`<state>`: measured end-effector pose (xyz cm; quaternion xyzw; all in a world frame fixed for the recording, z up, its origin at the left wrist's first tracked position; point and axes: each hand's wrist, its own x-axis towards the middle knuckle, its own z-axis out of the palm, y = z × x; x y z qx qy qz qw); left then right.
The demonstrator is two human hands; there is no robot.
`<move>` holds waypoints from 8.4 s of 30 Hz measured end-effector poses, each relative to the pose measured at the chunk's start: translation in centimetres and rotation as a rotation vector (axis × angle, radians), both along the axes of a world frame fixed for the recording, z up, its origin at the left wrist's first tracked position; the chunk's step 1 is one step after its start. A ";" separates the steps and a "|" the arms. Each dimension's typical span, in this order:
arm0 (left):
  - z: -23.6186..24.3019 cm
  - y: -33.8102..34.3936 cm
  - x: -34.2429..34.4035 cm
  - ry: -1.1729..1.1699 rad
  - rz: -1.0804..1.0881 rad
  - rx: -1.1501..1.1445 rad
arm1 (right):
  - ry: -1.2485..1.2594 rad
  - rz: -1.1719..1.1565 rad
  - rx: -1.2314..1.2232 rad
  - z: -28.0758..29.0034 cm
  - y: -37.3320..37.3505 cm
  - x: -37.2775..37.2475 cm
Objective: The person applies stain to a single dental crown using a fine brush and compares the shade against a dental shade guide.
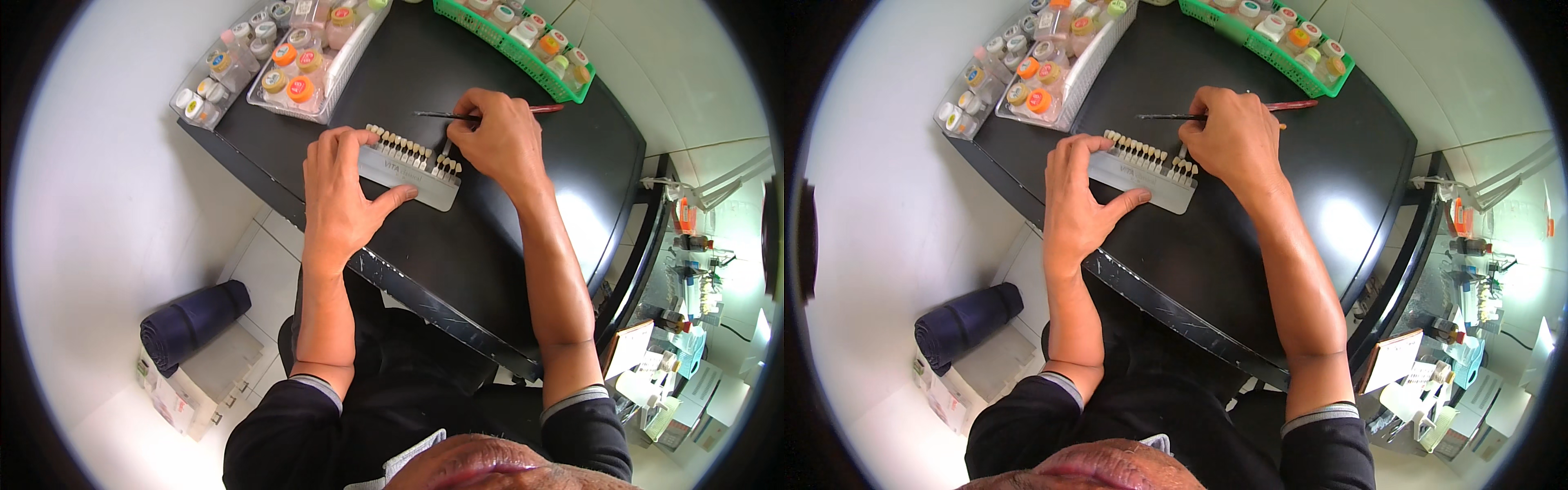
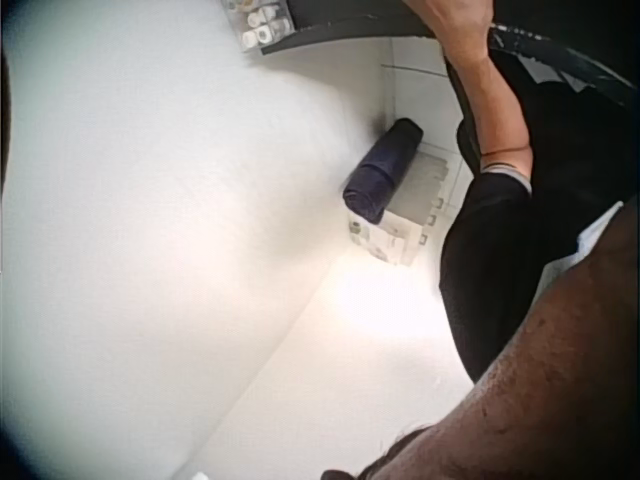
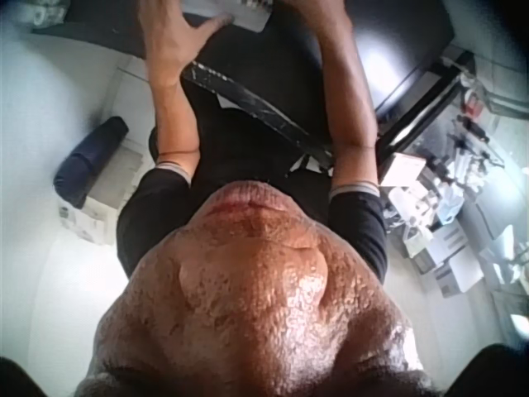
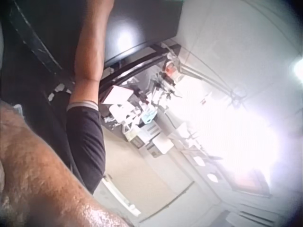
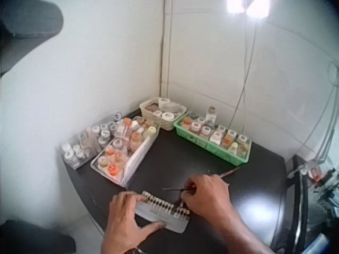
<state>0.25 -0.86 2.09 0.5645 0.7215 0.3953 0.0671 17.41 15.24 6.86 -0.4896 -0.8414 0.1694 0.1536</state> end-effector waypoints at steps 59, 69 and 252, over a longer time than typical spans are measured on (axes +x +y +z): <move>0.6 0.8 -1.2 -0.925 -0.139 0.335 | 1.021 0.126 -0.117 -5.9 2.0 0.5; -1.3 -2.5 -0.1 -0.489 0.085 0.157 | 1.102 0.148 -0.350 -5.0 -7.1 -1.8; -1.6 -2.8 0.7 -0.082 0.131 0.237 | 0.797 0.281 0.079 -5.3 -7.9 -2.1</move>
